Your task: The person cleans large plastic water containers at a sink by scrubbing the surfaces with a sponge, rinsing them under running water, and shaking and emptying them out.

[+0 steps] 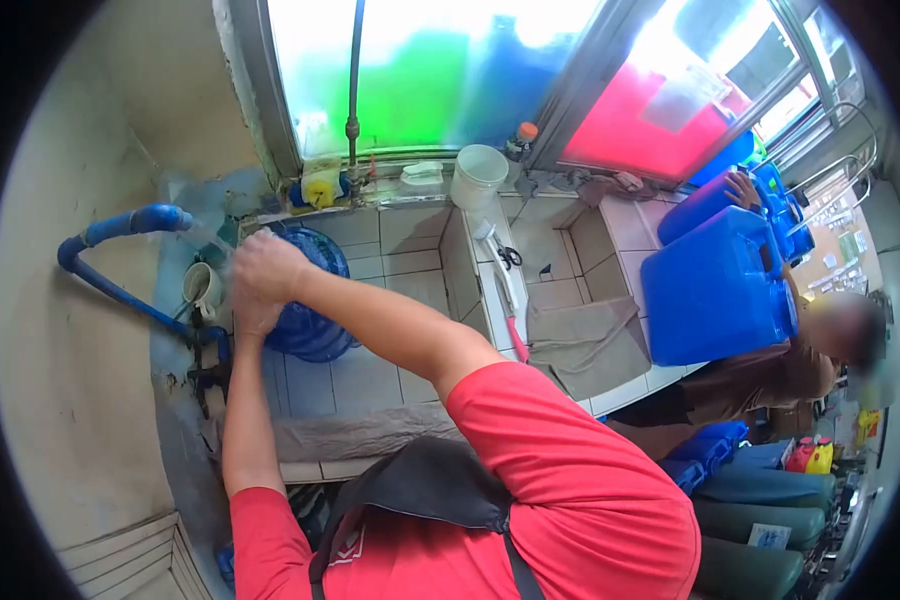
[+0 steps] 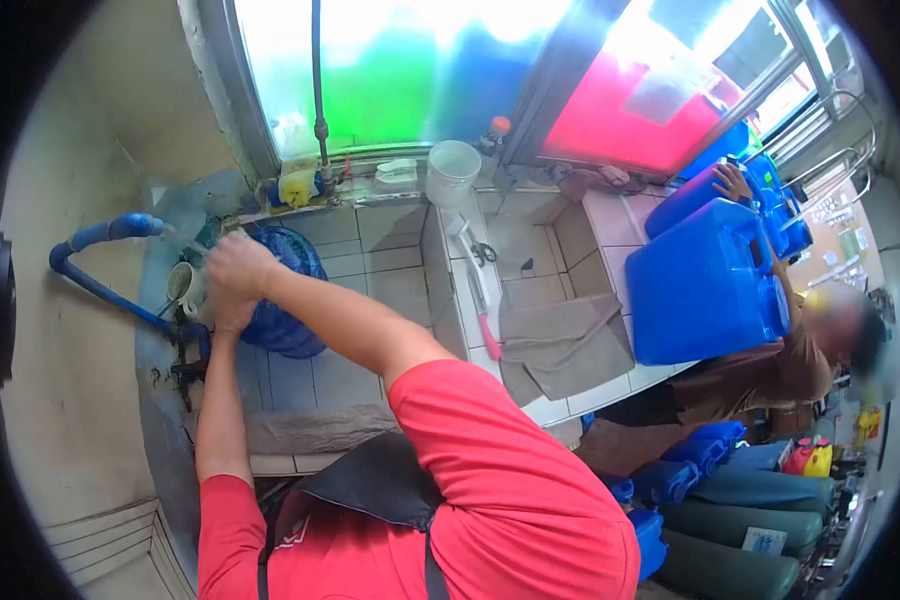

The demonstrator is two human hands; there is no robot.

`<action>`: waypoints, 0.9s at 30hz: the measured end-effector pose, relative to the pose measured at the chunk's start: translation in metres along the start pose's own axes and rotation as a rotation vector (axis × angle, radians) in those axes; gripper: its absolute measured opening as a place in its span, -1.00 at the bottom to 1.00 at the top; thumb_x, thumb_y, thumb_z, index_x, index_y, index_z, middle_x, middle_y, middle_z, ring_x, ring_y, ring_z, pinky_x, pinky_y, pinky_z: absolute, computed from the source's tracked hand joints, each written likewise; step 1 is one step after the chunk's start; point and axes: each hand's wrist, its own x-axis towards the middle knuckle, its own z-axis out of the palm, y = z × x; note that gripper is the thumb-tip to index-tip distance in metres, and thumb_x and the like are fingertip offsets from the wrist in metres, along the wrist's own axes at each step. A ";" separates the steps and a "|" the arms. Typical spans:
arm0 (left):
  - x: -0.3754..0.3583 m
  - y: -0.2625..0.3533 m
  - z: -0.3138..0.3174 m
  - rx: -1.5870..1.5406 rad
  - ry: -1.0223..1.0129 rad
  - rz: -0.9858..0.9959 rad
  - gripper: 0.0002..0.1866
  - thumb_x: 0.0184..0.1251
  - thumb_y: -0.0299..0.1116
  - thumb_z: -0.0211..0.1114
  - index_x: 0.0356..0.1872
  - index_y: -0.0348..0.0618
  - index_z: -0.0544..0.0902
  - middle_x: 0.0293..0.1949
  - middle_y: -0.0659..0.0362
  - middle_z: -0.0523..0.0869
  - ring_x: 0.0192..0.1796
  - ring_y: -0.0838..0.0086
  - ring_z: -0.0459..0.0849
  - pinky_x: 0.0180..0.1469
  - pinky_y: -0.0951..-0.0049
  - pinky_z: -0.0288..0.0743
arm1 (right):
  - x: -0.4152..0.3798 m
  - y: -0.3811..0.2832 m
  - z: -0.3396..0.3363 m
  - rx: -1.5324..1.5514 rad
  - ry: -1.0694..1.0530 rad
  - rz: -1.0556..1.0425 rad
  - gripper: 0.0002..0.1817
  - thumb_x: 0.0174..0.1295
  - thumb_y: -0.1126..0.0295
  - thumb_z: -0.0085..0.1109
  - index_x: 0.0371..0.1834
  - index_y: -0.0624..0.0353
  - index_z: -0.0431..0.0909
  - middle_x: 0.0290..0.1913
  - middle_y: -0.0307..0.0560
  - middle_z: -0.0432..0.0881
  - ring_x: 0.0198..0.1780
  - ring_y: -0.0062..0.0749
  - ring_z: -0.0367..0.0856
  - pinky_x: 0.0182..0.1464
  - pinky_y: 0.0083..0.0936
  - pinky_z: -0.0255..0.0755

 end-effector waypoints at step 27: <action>0.049 0.077 -0.012 -0.544 0.210 -0.132 -0.75 0.05 -0.22 0.48 -0.40 -0.18 0.70 -0.36 0.02 0.76 -0.23 0.24 0.74 -0.10 0.30 0.57 | -0.131 -0.022 -0.047 0.360 -0.009 1.023 -0.30 0.33 -0.01 0.15 0.37 0.29 0.38 0.36 0.35 0.41 0.45 0.22 0.29 0.45 -0.01 0.17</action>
